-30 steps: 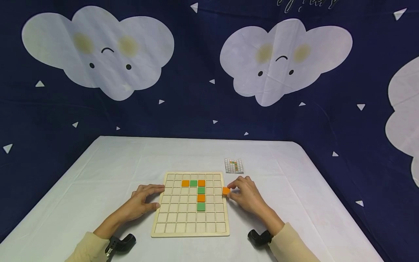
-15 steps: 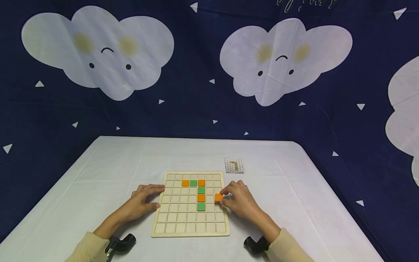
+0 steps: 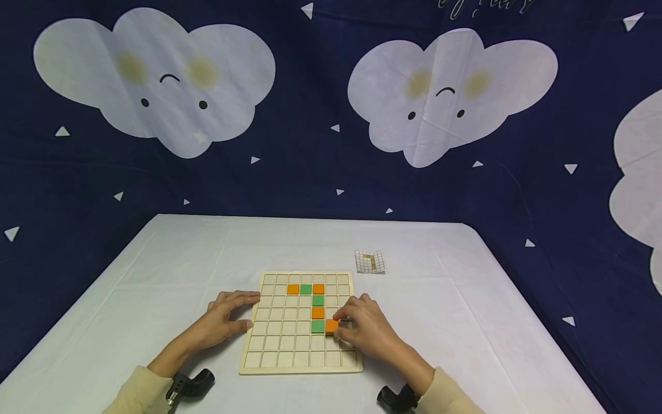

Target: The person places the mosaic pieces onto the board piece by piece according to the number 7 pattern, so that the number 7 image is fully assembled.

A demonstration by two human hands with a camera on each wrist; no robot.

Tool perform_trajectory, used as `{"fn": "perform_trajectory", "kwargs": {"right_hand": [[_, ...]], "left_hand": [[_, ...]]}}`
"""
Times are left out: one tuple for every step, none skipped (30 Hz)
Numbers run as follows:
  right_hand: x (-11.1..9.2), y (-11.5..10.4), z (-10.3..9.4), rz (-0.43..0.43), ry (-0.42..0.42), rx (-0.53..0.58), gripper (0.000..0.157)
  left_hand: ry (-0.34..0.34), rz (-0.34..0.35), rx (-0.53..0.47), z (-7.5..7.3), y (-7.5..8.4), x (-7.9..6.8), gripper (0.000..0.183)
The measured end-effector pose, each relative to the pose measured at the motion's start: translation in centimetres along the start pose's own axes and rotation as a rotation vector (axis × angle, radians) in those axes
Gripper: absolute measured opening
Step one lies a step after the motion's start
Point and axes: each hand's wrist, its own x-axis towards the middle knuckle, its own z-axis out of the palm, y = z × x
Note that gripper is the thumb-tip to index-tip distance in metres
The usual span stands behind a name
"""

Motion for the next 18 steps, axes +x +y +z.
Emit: {"fn": "perform_trajectory", "kwargs": {"right_hand": [[0.0,-0.1,0.1,-0.004,-0.008,0.007,0.018],[-0.1,-0.3,0.1,-0.006,-0.015,0.015,0.018],[-0.1,-0.4,0.2,-0.006,-0.021,0.019,0.018],[-0.1,-0.6,0.3,-0.009,-0.026,0.023,0.018],[-0.1,-0.7,0.3,-0.01,-0.031,0.026,0.018],[-0.2,-0.8,0.4,-0.009,-0.035,0.028,0.018],[-0.2,-1.0,0.4,-0.01,-0.035,0.03,0.018],[-0.2,-1.1,0.5,-0.009,-0.039,0.032,0.018],[-0.2,-1.2,0.5,-0.009,-0.042,0.033,0.019],[-0.3,-1.4,0.6,-0.01,-0.045,0.033,0.019],[-0.3,-1.5,0.7,-0.01,-0.048,0.033,0.019],[-0.3,-1.6,0.7,-0.011,-0.05,0.031,0.019],[-0.3,-1.7,0.8,-0.012,-0.052,0.033,0.019],[-0.3,-1.8,0.8,-0.013,-0.055,0.035,0.019],[-0.3,-1.9,0.9,-0.015,-0.056,0.033,0.019],[-0.3,-1.9,0.9,-0.017,-0.057,0.032,0.019],[-0.3,-2.0,1.0,-0.02,-0.056,0.032,0.019],[-0.3,-2.1,1.0,-0.023,-0.055,0.028,0.019]], "left_hand": [[0.001,-0.002,-0.001,0.0,0.0,0.0,0.051],[0.001,-0.004,-0.001,0.0,0.0,0.0,0.051],[0.0,-0.005,-0.001,0.0,0.0,0.0,0.051],[0.001,-0.006,-0.002,0.0,0.0,0.0,0.051],[0.0,-0.007,-0.002,0.0,0.1,0.0,0.051],[0.0,-0.007,-0.003,0.0,0.1,0.0,0.051],[0.0,-0.008,-0.002,0.0,0.1,0.0,0.051],[-0.001,-0.008,-0.002,0.0,0.1,0.0,0.051],[-0.001,-0.008,-0.001,0.0,0.1,0.0,0.051],[-0.001,-0.008,-0.001,0.0,0.1,0.0,0.05],[-0.002,-0.009,-0.002,0.0,0.1,0.0,0.05],[-0.002,-0.009,-0.003,0.0,0.1,0.0,0.05],[-0.002,-0.01,-0.004,0.0,0.1,0.0,0.05],[-0.003,-0.011,-0.005,0.0,0.1,0.0,0.05],[-0.003,-0.011,-0.006,0.0,0.1,0.0,0.05],[-0.003,-0.011,-0.007,0.0,0.1,0.0,0.05],[-0.003,-0.011,-0.007,0.0,0.1,0.0,0.051],[-0.002,-0.01,-0.007,0.0,0.1,0.0,0.051]]}}
